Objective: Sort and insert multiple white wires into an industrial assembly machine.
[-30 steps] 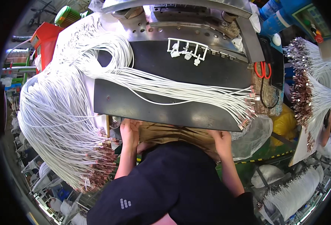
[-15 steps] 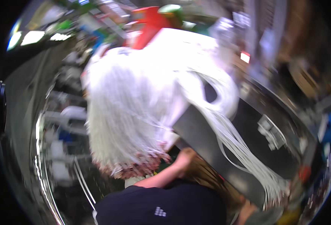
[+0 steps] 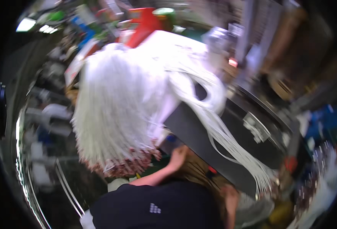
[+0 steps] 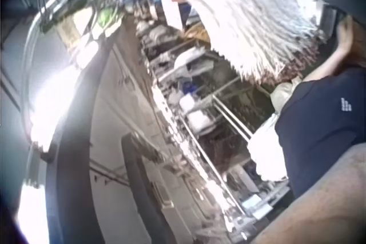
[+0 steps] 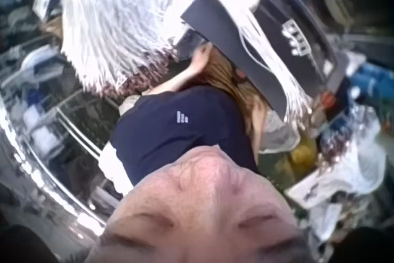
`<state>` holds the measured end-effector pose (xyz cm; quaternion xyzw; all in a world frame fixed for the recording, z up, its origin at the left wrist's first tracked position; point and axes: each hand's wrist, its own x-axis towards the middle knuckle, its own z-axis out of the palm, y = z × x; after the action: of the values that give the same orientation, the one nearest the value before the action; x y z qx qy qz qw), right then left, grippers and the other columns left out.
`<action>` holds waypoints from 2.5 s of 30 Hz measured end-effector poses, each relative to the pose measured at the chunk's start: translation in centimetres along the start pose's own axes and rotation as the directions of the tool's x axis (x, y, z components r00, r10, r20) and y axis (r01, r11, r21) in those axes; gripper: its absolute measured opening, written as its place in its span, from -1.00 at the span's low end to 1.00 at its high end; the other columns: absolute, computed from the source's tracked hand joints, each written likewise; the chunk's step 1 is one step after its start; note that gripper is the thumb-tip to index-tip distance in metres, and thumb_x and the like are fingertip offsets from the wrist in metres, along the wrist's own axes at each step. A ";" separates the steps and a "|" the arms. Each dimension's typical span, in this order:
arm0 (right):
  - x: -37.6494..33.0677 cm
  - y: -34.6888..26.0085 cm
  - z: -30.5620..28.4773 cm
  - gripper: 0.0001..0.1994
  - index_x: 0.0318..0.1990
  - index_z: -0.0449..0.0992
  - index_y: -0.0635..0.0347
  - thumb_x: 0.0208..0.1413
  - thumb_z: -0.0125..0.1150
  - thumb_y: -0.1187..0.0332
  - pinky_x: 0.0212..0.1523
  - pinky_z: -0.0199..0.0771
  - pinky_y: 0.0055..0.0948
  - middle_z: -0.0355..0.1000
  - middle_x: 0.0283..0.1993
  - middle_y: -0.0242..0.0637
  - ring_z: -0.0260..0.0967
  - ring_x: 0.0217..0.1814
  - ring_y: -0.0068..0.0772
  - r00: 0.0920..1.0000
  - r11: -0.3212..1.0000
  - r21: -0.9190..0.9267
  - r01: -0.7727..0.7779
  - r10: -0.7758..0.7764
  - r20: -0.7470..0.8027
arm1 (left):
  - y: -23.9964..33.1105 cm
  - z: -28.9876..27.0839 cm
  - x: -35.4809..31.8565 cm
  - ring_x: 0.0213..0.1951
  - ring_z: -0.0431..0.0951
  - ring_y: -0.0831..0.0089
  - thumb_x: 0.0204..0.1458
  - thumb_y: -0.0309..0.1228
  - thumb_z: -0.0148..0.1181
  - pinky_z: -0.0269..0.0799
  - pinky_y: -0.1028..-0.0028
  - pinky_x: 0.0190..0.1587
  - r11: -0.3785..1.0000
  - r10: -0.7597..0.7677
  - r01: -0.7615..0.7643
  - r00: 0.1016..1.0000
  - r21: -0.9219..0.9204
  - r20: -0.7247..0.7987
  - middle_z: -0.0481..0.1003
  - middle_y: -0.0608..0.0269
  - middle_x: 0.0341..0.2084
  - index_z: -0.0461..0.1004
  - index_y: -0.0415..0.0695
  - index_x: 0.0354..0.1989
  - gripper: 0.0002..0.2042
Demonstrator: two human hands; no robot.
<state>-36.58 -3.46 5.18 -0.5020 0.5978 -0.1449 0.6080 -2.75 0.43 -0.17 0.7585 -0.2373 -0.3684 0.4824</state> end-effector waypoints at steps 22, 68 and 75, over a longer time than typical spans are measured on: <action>4.9 -15.0 -10.0 -0.74 -0.13 0.66 0.28 0.26 0.15 0.28 0.23 0.33 -0.25 0.56 -0.02 -0.14 0.47 0.12 -0.22 0.605 0.697 -0.114 0.708 -0.682 -0.411 | -3.4 -0.7 0.6 -0.14 0.44 -0.06 0.05 -0.26 0.32 0.34 0.07 -0.02 0.475 0.428 -0.564 0.819 0.675 0.383 0.49 0.01 -0.28 0.46 -0.18 -0.31 -0.75; 3.2 -18.5 -7.2 -0.60 0.19 0.47 0.31 0.29 0.16 0.27 0.17 0.41 -0.20 0.48 0.15 0.10 0.46 0.14 0.05 0.691 0.318 -0.817 0.481 -0.711 0.130 | 22.8 3.6 12.8 -0.25 0.63 -0.02 -0.16 -0.11 0.39 0.53 0.09 -0.15 0.317 0.398 -0.846 0.530 0.430 0.749 0.62 0.00 -0.43 0.66 -0.15 -0.31 -0.64; 0.6 -25.2 -1.7 -0.58 0.24 0.42 0.28 0.27 0.19 0.34 0.20 0.39 -0.22 0.48 0.11 0.14 0.43 0.19 0.06 0.780 0.519 -0.751 0.408 -0.625 -0.008 | 25.2 10.6 6.8 -0.18 0.63 0.01 -0.14 -0.06 0.30 0.52 0.10 -0.14 0.274 0.425 -0.949 0.264 0.155 0.866 0.64 0.00 -0.35 0.69 -0.12 -0.28 -0.61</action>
<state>-27.22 -16.09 24.99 -0.8267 0.5047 -0.1458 0.2013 -7.07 -21.00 17.66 0.4615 -0.8440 -0.2201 0.1619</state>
